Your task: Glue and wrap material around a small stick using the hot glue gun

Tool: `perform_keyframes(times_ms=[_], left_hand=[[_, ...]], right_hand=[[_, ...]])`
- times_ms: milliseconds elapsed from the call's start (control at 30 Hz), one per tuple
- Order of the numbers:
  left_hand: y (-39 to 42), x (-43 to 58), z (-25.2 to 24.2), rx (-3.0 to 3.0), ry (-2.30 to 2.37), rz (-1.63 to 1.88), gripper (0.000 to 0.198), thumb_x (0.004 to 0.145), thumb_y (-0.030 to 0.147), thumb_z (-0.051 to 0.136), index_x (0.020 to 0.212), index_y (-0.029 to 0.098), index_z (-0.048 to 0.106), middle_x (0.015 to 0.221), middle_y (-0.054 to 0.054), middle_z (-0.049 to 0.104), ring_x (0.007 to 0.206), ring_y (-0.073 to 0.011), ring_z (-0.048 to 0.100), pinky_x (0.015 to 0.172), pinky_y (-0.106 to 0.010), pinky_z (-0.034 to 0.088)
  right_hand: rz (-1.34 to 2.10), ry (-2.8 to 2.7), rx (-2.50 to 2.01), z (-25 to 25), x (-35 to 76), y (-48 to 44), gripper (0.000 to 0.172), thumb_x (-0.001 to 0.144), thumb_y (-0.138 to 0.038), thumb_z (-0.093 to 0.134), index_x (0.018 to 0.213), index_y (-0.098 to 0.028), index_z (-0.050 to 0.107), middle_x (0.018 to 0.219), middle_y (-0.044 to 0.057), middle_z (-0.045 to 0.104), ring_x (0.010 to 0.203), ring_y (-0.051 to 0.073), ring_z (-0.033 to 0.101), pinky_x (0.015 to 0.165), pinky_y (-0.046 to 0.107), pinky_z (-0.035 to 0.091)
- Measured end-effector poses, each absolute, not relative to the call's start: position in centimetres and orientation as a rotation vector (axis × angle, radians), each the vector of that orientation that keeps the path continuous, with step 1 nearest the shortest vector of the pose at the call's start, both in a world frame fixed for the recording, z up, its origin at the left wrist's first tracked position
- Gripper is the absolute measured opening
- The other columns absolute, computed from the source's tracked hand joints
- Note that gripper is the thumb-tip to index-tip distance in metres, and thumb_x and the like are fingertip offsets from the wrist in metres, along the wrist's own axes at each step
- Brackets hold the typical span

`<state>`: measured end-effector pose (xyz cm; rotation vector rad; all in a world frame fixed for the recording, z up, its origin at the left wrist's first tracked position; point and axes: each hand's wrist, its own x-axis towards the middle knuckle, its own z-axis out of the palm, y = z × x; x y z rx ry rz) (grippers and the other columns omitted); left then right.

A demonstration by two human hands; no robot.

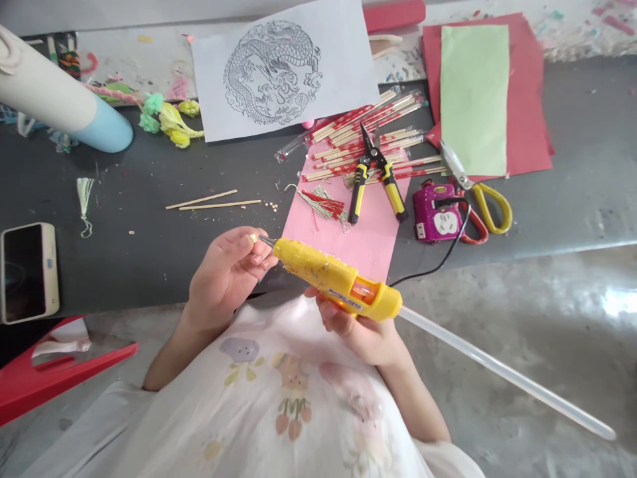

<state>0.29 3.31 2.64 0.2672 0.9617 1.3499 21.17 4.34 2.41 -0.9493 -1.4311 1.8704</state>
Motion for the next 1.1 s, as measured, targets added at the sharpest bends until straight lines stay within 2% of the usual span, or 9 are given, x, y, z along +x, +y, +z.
perform_keyframes(times_ms=[433, 600, 900, 1100], left_hand=[[3.4, 0.3, 2.7, 0.275, 0.976, 1.328, 0.014, 0.072, 0.029, 0.070, 0.074, 0.015, 0.068, 0.057, 0.002, 0.047, 0.058, -0.0061, 0.045, 0.059, -0.021, 0.041], [3.4, 0.3, 2.8, 0.263, 0.987, 1.337, 0.013, 0.072, 0.029, 0.070, 0.074, 0.016, 0.068, 0.057, 0.002, 0.048, 0.057, -0.0062, 0.045, 0.059, -0.021, 0.041], [3.3, 0.3, 2.9, 0.281, 0.982, 1.347, 0.012, 0.073, 0.028, 0.069, 0.075, 0.016, 0.068, 0.058, 0.002, 0.049, 0.057, -0.0056, 0.044, 0.059, -0.021, 0.041], [3.3, 0.3, 3.0, 0.302, 0.989, 1.346, 0.014, 0.073, 0.029, 0.070, 0.073, 0.016, 0.067, 0.058, 0.002, 0.047, 0.057, -0.0060, 0.044, 0.059, -0.021, 0.040]], right_hand=[[1.939, -1.411, -0.968, 2.2, 21.3, 4.2, 0.025, 0.086, -0.043, 0.053, 0.099, -0.024, 0.063, 0.063, -0.001, 0.051, 0.052, 0.011, 0.047, 0.045, 0.025, 0.041], [1.877, -1.472, -1.004, 2.8, 20.9, 4.4, 0.024, 0.087, -0.043, 0.052, 0.088, -0.022, 0.064, 0.062, 0.000, 0.051, 0.052, 0.012, 0.047, 0.043, 0.025, 0.040], [1.861, -1.503, -0.996, 2.0, 21.5, 4.0, 0.026, 0.087, -0.044, 0.051, 0.099, -0.024, 0.062, 0.065, 0.000, 0.053, 0.054, 0.012, 0.049, 0.047, 0.026, 0.044], [1.857, -1.523, -1.016, 2.0, 21.7, 4.0, 0.023, 0.087, -0.043, 0.052, 0.094, -0.024, 0.061, 0.070, 0.001, 0.055, 0.057, 0.012, 0.049, 0.047, 0.026, 0.042]])
